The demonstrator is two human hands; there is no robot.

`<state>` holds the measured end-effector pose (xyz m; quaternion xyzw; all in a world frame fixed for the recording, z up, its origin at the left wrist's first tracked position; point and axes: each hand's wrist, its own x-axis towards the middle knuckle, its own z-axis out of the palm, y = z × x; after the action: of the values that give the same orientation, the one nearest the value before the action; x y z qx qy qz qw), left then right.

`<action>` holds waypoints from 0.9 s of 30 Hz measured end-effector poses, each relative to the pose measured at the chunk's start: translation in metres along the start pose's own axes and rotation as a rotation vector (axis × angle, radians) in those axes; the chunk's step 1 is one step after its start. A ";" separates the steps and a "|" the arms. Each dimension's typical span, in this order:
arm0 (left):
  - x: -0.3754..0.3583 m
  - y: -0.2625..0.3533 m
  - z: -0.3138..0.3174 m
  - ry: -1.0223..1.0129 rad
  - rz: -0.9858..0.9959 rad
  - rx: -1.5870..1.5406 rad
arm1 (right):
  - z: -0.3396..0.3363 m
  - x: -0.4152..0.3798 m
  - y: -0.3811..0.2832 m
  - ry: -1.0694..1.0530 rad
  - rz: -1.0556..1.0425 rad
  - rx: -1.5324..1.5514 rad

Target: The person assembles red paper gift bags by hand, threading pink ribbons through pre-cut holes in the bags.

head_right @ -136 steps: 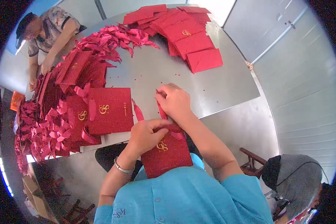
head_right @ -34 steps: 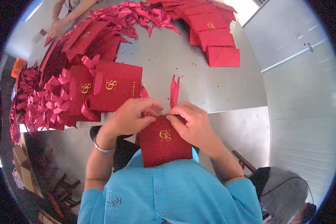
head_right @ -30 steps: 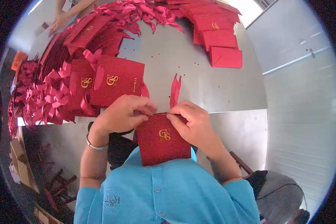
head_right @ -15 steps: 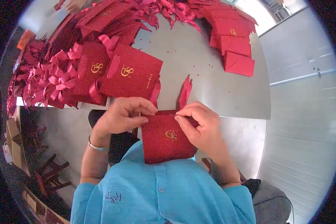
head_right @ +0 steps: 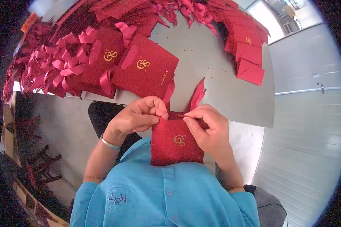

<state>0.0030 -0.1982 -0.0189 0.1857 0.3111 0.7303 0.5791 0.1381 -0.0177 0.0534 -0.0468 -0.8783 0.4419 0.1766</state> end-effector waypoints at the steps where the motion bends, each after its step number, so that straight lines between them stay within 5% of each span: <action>1: 0.000 0.001 0.000 -0.004 -0.017 0.011 | 0.001 0.001 -0.002 0.012 0.004 -0.025; 20: 0.001 -0.003 -0.010 -0.125 0.046 -0.050 | 0.018 0.007 0.003 -0.006 -0.012 -0.098; 27: 0.000 -0.004 -0.001 0.014 0.056 0.103 | 0.015 0.008 0.001 -0.016 0.020 -0.130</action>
<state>0.0053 -0.1984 -0.0224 0.2186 0.3471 0.7306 0.5459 0.1250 -0.0266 0.0471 -0.0635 -0.9060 0.3860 0.1619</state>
